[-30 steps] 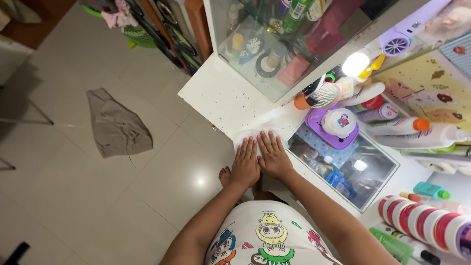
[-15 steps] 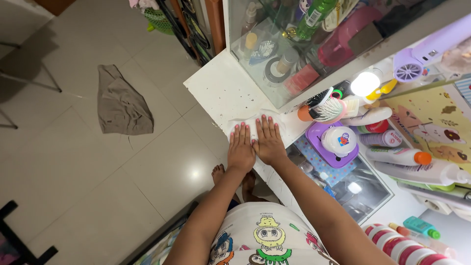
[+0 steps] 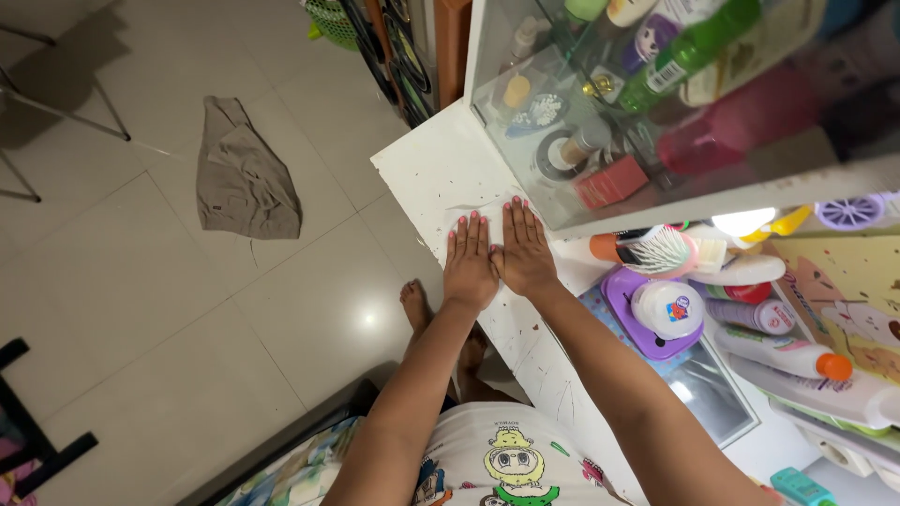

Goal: The recorder cleans a vanity table with wet wipes, organizes various bottles and containers, moves a tray of food, and then mops the floor with a spray mop.

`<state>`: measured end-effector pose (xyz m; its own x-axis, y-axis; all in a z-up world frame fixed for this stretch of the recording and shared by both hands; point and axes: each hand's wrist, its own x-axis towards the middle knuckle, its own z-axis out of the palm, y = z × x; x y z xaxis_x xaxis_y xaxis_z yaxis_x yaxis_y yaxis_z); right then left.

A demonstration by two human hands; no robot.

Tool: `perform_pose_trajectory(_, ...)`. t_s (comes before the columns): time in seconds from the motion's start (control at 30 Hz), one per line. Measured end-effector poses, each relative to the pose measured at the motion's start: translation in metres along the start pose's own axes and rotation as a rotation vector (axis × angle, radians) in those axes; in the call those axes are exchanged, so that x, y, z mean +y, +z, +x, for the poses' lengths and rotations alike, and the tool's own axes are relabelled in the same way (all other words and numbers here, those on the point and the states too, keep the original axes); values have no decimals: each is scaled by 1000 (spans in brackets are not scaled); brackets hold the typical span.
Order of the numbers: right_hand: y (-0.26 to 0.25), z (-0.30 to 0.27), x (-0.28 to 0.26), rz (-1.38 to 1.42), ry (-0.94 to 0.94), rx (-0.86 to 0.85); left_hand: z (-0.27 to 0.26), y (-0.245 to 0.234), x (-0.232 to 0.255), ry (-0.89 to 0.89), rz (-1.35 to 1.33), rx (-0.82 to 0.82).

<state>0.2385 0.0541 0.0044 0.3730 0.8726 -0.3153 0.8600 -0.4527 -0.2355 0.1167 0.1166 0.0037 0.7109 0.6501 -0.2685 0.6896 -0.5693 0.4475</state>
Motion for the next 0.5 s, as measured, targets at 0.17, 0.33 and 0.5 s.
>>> perform_pose_trajectory(0.17, -7, 23, -5, 4, -30, -1, 17, -12, -8, -1, -7, 0)
perform_pose_trajectory(0.33, -19, 56, -17, 5, -14, -69, 42, -35, -19, -44, -22, -36)
perform_pose_trajectory(0.5, -25, 102, -30, -10, -54, -45, 71, -57, -38, -66, -10, -16)
